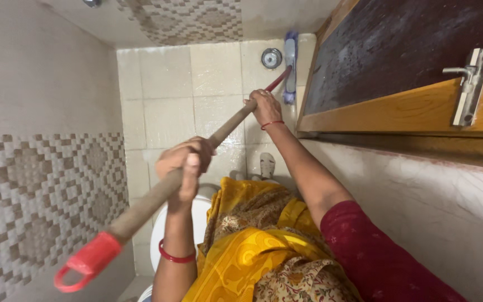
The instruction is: The person uses a floor wiper and water to clean the tiles in a bathroom. They pour water from a bucket and use the wiper to scrub the floor and push water into a drain while moving around the room.
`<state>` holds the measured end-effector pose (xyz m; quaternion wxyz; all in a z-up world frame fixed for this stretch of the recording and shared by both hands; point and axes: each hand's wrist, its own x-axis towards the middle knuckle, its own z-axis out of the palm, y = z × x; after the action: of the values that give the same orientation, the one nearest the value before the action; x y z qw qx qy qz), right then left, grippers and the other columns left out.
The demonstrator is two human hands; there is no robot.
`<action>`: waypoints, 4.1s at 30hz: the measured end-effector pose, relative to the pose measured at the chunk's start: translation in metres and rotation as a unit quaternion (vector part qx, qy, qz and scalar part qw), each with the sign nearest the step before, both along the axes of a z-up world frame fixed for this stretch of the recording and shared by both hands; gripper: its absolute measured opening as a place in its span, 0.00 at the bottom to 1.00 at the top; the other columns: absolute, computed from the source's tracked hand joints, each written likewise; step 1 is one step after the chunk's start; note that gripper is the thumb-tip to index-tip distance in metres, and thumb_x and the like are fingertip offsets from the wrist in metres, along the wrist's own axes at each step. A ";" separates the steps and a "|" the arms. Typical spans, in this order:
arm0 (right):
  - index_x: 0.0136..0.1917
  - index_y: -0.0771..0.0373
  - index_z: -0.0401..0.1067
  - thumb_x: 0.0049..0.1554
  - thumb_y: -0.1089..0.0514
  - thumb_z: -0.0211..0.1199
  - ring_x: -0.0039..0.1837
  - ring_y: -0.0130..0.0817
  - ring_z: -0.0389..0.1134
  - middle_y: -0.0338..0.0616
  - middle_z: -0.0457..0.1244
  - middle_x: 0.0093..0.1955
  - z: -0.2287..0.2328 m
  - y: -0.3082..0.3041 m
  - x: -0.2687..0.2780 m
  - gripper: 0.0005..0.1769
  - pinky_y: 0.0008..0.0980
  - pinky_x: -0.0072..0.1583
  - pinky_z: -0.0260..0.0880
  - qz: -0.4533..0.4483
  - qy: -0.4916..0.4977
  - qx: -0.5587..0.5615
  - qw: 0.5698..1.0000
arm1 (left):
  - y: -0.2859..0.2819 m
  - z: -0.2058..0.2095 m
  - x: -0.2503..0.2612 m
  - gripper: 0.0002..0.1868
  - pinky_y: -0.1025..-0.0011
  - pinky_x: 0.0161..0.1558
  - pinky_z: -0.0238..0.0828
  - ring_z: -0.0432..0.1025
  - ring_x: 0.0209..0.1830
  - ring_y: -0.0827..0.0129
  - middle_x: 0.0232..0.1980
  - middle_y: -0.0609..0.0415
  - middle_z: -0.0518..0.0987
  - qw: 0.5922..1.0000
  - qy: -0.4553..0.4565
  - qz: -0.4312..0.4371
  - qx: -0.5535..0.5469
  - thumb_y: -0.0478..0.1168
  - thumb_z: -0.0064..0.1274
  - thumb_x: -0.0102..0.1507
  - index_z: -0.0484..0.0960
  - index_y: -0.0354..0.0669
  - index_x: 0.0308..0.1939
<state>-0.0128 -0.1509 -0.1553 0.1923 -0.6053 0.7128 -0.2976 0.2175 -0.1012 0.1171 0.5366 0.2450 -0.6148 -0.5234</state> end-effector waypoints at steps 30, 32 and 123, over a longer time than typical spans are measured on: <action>0.41 0.60 0.76 0.59 0.51 0.63 0.55 0.48 0.69 0.46 0.69 0.47 -0.007 -0.016 -0.017 0.11 0.46 0.55 0.69 0.132 0.031 0.040 0.990 | 0.033 0.021 -0.029 0.23 0.65 0.33 0.71 0.65 0.24 0.67 0.24 0.54 0.65 0.996 -0.039 0.070 -0.045 0.43 0.45 0.74 0.63 0.40 0.24; 0.41 0.60 0.76 0.59 0.52 0.63 0.55 0.48 0.69 0.47 0.69 0.46 -0.008 -0.011 -0.011 0.10 0.46 0.55 0.69 0.120 0.027 0.037 0.992 | 0.031 0.031 -0.023 0.23 0.65 0.33 0.72 0.66 0.24 0.66 0.24 0.54 0.66 0.996 -0.056 0.056 -0.031 0.43 0.42 0.75 0.63 0.39 0.24; 0.57 0.61 0.74 0.57 0.62 0.64 0.70 0.51 0.64 0.57 0.64 0.69 -0.025 -0.002 0.080 0.14 0.42 0.70 0.65 0.240 0.028 0.129 0.962 | 0.087 -0.061 0.002 0.13 0.65 0.24 0.59 0.60 0.20 0.65 0.22 0.53 0.64 0.976 -0.133 0.081 -0.151 0.30 0.47 0.59 0.64 0.42 0.21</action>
<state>0.0669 -0.1534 -0.1808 0.3146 -0.7366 0.5841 -0.1314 0.2198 -0.0139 0.0557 0.5213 0.2773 -0.7309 -0.3422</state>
